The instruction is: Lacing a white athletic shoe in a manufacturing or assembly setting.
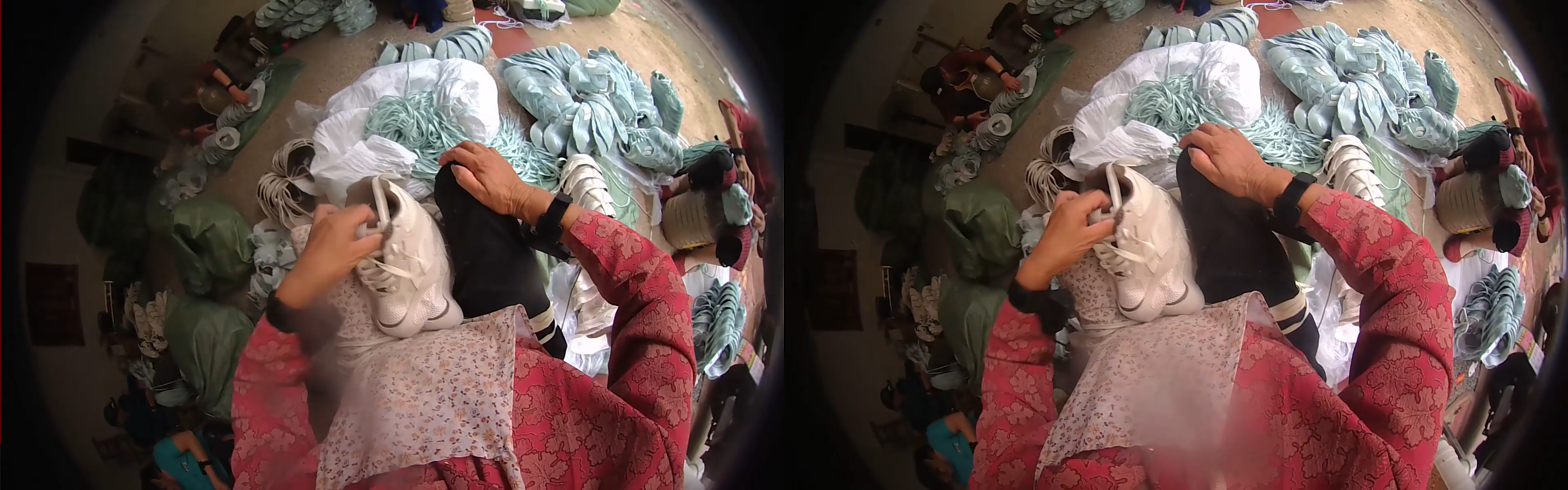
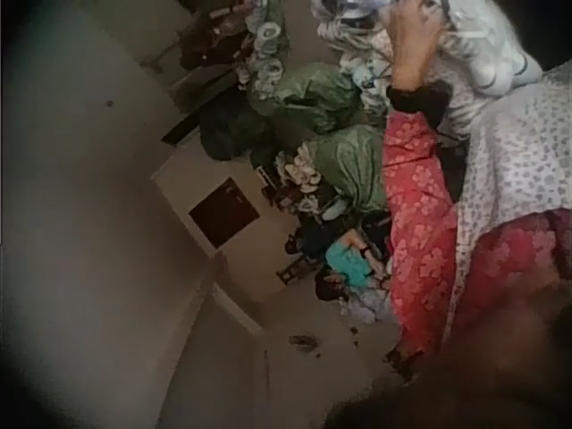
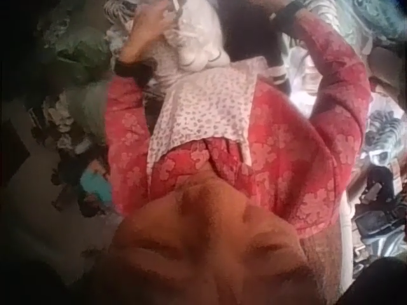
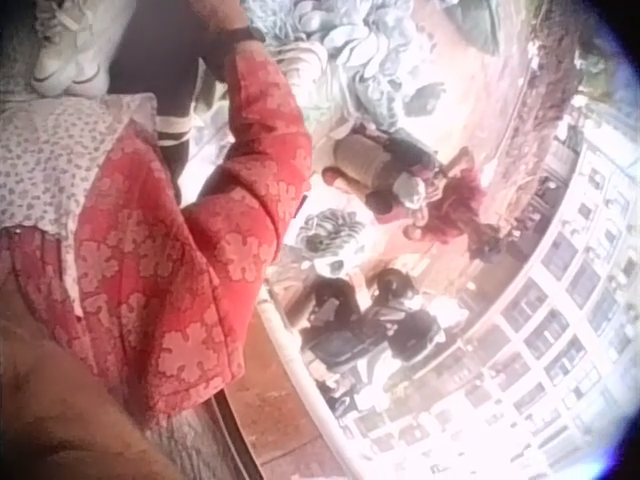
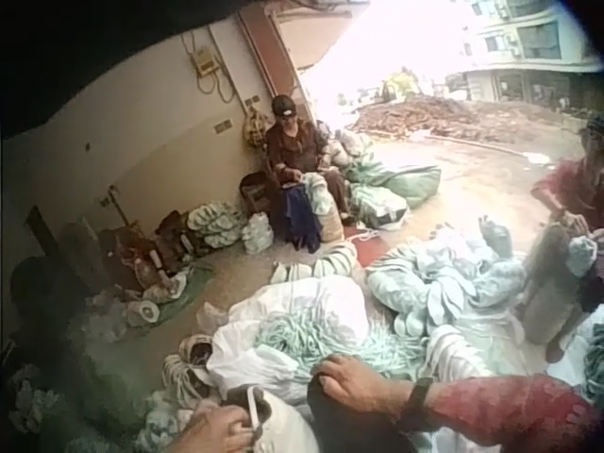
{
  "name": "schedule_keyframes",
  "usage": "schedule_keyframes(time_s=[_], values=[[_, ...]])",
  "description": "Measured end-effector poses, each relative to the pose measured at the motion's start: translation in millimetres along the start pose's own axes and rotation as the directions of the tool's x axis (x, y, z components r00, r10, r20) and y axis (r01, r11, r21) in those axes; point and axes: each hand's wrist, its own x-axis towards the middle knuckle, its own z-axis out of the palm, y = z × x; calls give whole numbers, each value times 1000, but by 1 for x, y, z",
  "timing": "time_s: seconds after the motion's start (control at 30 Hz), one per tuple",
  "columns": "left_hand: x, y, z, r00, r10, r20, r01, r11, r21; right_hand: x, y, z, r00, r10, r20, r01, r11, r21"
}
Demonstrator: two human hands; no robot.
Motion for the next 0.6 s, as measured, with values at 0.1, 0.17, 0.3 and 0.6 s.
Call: schedule_keyframes(time_s=[0.1, 0.17, 0.3, 0.6], values=[[2, -10, 19, 991, 130, -32, -123, 979, 163, -6, 0, -7, 1000, 4, -11, -4, 1000, -12], [-1, -19, 19, 989, 149, 17, -149, 972, 184, -8, -1, -16, 1000, 23, 12, -23, 1000, 0], [-3, -18, 21, 990, 121, 65, -125, 990, 58, -17, 1, -29, 1000, 19, 5, -20, 999, 33], [-1, -5, 12, 980, 194, 46, -195, 981, 8, -35, 7, -58, 997, 71, 10, -71, 997, 35]])
